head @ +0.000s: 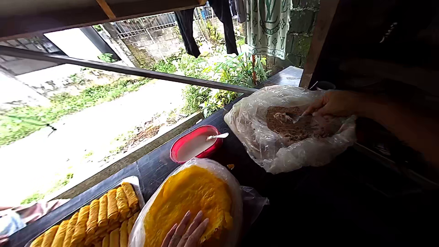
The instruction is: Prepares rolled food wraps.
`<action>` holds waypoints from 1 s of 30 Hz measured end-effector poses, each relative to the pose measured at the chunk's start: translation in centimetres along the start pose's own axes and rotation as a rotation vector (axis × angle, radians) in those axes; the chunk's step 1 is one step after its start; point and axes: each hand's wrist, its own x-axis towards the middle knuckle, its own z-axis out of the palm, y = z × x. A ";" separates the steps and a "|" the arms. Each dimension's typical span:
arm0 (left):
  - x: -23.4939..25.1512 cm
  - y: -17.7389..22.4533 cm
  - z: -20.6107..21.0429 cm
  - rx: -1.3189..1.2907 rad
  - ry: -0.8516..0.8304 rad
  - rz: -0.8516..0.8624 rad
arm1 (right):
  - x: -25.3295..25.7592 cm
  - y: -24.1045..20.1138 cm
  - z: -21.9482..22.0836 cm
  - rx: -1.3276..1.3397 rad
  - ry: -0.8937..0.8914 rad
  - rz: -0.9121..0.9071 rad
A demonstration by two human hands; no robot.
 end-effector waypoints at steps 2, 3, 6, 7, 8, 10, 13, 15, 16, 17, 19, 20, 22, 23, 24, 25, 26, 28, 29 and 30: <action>0.2 -0.4 0.4 0.012 0.050 0.023 | -1.1 -2.1 0.1 -0.045 0.020 -0.155; 0.3 -0.6 0.7 0.035 0.093 0.042 | -1.7 -3.3 0.8 -0.062 0.017 -0.245; 0.2 -1.1 0.8 0.077 0.147 0.112 | -3.1 -6.1 5.2 -0.055 -0.033 -0.548; 0.1 -1.1 0.7 0.084 0.142 0.135 | -3.4 -6.8 7.4 -0.044 -0.063 -0.631; 0.0 -1.1 0.5 0.095 0.136 0.159 | -3.7 -7.7 9.7 -0.034 -0.097 -0.676; -0.2 -0.9 0.4 0.124 0.149 0.207 | -4.3 -9.1 14.1 -0.042 -0.139 -0.719; -1.0 -1.0 0.7 0.167 0.233 0.199 | -4.3 -9.4 20.2 -0.080 -0.083 -0.755; -1.3 -1.2 0.9 0.132 0.306 0.159 | -4.6 -8.3 24.0 -0.088 0.084 -0.813; -1.4 -1.2 1.1 0.098 0.333 0.136 | -4.6 -7.6 25.9 -0.096 0.194 -0.861; -1.3 -1.2 1.1 0.071 0.353 0.114 | -4.3 -6.7 27.8 -0.101 0.315 -0.919; -0.8 -0.8 1.0 0.064 0.374 0.061 | -3.5 -4.9 30.8 -0.101 0.476 -1.010; -0.4 -0.6 0.8 0.081 0.378 0.026 | -3.3 -4.1 31.7 -0.097 0.509 -1.041; 0.9 -0.3 0.6 0.137 0.360 -0.046 | -3.0 -3.1 32.7 -0.117 0.547 -1.078; 1.5 -0.1 0.5 0.166 0.344 -0.079 | -3.1 -2.8 32.8 -0.134 0.559 -1.082; 2.2 0.0 0.5 0.191 0.330 -0.108 | -3.1 -2.5 32.6 -0.145 0.559 -1.080; 2.7 0.1 0.5 0.211 0.320 -0.131 | -3.1 -2.4 32.4 -0.146 0.554 -1.073; 3.1 0.1 0.5 0.229 0.312 -0.148 | -3.1 -2.2 32.0 -0.144 0.545 -1.066; 3.5 -0.1 0.6 0.242 0.305 -0.161 | -3.2 -2.0 30.9 -0.146 0.530 -1.049; 3.4 -0.2 0.6 0.248 0.315 -0.161 | -3.2 -1.9 30.3 -0.146 0.526 -1.041; 3.2 -0.3 0.8 0.254 0.331 -0.152 | -3.2 -2.0 29.6 -0.148 0.526 -1.034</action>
